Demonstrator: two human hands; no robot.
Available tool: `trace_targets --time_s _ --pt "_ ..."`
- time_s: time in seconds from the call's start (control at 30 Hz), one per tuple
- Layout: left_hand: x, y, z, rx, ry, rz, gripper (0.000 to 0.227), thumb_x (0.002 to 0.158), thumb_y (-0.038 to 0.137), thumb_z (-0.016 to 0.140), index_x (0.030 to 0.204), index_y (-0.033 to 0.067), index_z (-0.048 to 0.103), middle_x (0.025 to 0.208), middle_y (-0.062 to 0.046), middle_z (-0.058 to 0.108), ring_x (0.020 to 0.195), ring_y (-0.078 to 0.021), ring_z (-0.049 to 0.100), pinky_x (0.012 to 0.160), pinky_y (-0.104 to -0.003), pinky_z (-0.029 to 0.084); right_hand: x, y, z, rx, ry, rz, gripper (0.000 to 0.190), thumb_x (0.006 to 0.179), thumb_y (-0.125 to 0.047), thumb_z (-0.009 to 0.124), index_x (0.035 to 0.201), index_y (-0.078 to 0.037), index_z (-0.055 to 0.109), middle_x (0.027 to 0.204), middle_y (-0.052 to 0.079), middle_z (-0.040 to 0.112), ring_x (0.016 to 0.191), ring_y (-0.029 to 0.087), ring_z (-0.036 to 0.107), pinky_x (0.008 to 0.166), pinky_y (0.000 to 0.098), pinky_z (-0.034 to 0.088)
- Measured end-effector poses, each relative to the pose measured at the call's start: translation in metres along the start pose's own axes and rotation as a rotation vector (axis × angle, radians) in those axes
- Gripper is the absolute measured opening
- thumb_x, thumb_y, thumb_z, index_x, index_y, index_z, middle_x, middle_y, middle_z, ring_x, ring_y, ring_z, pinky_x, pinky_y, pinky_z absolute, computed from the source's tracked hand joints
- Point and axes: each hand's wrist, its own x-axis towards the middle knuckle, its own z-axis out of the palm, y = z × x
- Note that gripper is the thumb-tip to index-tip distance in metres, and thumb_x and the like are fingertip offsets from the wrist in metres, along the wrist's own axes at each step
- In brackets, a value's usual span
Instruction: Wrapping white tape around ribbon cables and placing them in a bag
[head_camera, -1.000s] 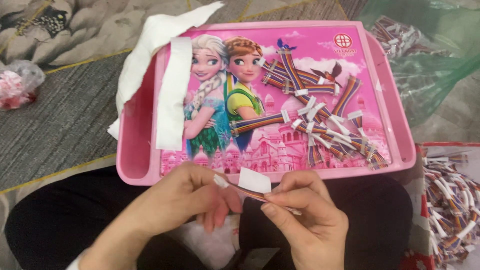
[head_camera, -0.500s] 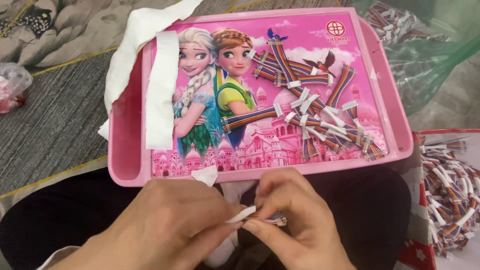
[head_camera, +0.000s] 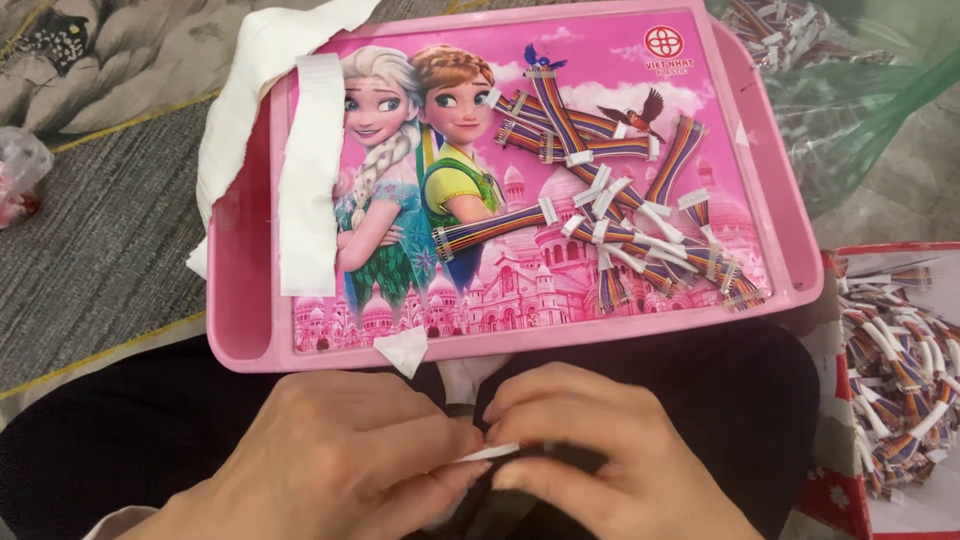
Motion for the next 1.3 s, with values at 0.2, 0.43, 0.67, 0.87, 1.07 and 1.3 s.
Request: trace_targets --time_s 0.2,0.43,0.67,0.87,1.07,1.3 --pt "0.002 0.003 0.003 0.089 0.01 -0.065 0.012 0.075 0.017 0.07 0.085 0.0111 0.067 0.072 0.002 0.067 0.057 -0.014 0.063 0.048 -0.026 0.048 -0.003 0.009 0.01 -0.338 0.193 -0.252 0.017 0.069 -0.001 0.068 0.086 -0.003 0.068 0.086 0.006 0.073 0.077 0.018 0.073 0.068 0.0249 0.059" --pt "0.005 0.001 0.005 0.173 0.028 -0.012 0.007 0.076 0.016 0.068 0.081 0.0103 0.066 0.075 -0.001 0.063 0.061 -0.0176 0.057 0.054 -0.028 0.046 0.0 0.008 0.005 -0.343 0.026 -0.128 0.028 0.075 -0.015 0.069 0.101 -0.006 0.062 0.099 0.006 0.068 0.079 0.017 0.07 0.068 0.0247 0.056" --pt "0.006 0.002 0.008 0.257 0.014 0.035 0.013 0.076 0.019 0.069 0.086 0.0102 0.066 0.087 -0.001 0.065 0.071 -0.0178 0.058 0.058 -0.028 0.047 -0.001 0.01 0.005 -0.264 0.099 -0.203 0.015 0.073 -0.003 0.064 0.088 -0.002 0.068 0.066 0.002 0.07 0.059 0.015 0.067 0.092 0.0363 0.05" --pt "0.01 0.005 0.006 0.3 0.041 0.131 0.012 0.078 0.017 0.07 0.083 0.0086 0.065 0.084 -0.002 0.062 0.068 -0.0169 0.054 0.058 -0.027 0.045 -0.011 0.023 0.004 0.06 0.138 -0.073 0.025 0.068 0.008 0.064 0.09 -0.002 0.07 0.077 0.005 0.075 0.048 0.01 0.065 0.094 0.0313 0.053" --pt "0.01 0.0 0.012 0.341 0.013 0.161 0.016 0.078 0.02 0.065 0.09 0.0098 0.063 0.091 -0.003 0.059 0.079 -0.019 0.055 0.065 -0.03 0.045 -0.016 0.037 0.003 0.596 0.164 0.137 0.008 0.078 0.008 0.064 0.086 0.007 0.067 0.079 0.02 0.071 0.047 0.02 0.062 0.038 0.0238 0.053" --pt "0.019 -0.003 0.025 0.381 0.103 0.172 0.013 0.083 0.02 0.066 0.081 0.0091 0.058 0.079 -0.004 0.056 0.068 -0.0189 0.05 0.064 -0.03 0.042 -0.006 0.013 -0.003 -0.374 0.269 -0.192 0.02 0.068 -0.005 0.071 0.088 -0.006 0.07 0.101 0.007 0.066 0.094 0.023 0.064 0.083 0.0306 0.052"
